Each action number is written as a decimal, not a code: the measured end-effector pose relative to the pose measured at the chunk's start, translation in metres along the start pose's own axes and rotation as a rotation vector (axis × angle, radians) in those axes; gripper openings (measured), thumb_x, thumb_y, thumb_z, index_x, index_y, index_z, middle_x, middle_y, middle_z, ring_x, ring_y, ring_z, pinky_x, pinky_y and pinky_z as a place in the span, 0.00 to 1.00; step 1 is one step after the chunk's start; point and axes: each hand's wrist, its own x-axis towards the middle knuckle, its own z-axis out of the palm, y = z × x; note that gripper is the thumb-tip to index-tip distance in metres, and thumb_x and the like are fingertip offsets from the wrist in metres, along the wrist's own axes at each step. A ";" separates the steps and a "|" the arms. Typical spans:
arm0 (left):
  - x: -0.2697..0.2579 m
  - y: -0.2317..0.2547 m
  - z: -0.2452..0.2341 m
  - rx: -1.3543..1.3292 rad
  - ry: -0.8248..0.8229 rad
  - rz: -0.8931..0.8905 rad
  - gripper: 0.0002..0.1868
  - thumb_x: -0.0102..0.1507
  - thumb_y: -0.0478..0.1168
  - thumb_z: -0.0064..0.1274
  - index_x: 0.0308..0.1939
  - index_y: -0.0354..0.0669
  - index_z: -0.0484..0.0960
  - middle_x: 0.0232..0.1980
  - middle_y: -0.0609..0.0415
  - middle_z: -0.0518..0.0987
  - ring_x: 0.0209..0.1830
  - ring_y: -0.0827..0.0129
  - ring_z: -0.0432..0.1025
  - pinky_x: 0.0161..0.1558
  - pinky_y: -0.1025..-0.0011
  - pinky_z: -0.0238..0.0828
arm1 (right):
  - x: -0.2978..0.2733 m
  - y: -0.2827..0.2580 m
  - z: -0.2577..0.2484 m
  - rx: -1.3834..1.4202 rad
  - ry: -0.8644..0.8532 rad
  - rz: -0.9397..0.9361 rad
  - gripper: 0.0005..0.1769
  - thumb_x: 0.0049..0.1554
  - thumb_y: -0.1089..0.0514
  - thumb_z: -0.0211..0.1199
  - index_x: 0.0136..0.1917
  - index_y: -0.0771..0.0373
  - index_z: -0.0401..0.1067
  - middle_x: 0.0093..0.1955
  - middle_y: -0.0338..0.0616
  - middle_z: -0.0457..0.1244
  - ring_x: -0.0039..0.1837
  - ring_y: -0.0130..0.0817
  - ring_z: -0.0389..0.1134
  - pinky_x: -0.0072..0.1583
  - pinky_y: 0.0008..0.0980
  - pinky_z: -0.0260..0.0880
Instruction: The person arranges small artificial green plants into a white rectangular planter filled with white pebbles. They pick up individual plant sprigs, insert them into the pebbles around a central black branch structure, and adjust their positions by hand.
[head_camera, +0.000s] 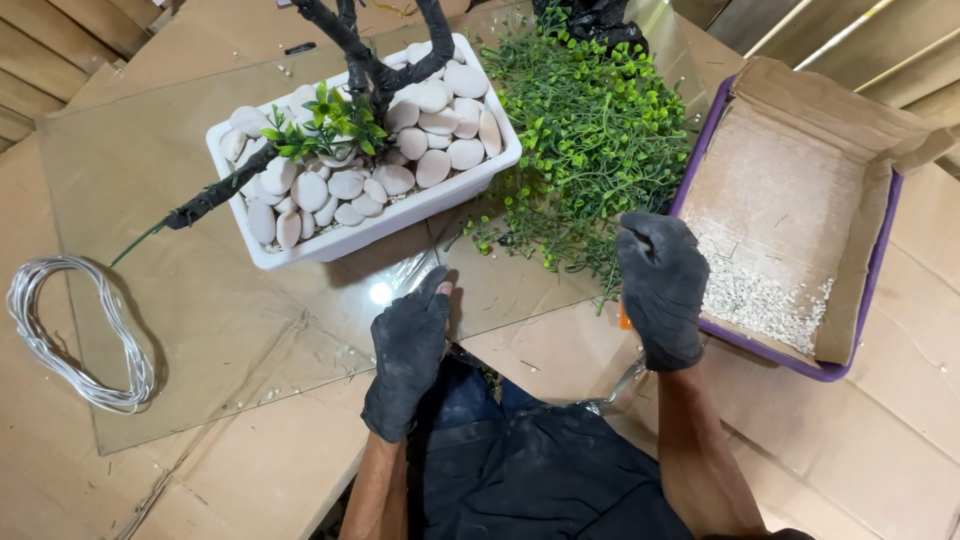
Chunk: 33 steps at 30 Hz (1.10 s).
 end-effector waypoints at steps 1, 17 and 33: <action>-0.001 -0.001 0.003 0.007 0.053 -0.003 0.23 0.67 0.51 0.52 0.67 0.67 0.77 0.48 0.58 0.86 0.39 0.56 0.79 0.39 0.62 0.78 | 0.002 0.005 0.003 0.027 -0.027 -0.050 0.09 0.58 0.56 0.71 0.53 0.49 0.82 0.53 0.35 0.71 0.59 0.38 0.71 0.59 0.34 0.74; 0.032 0.043 -0.061 -0.281 -0.153 -0.516 0.21 0.69 0.65 0.43 0.56 0.70 0.85 0.28 0.67 0.86 0.39 0.68 0.81 0.51 0.69 0.76 | 0.052 0.026 0.022 -0.148 -0.126 -0.425 0.09 0.62 0.59 0.66 0.56 0.51 0.80 0.55 0.45 0.66 0.63 0.53 0.66 0.63 0.52 0.72; 0.051 0.056 -0.084 -0.454 -0.260 -0.683 0.20 0.68 0.65 0.45 0.46 0.66 0.88 0.23 0.65 0.84 0.38 0.67 0.81 0.52 0.68 0.75 | 0.012 0.010 -0.067 -0.406 -0.656 -0.403 0.12 0.54 0.54 0.67 0.52 0.53 0.79 0.59 0.44 0.67 0.65 0.52 0.66 0.62 0.49 0.69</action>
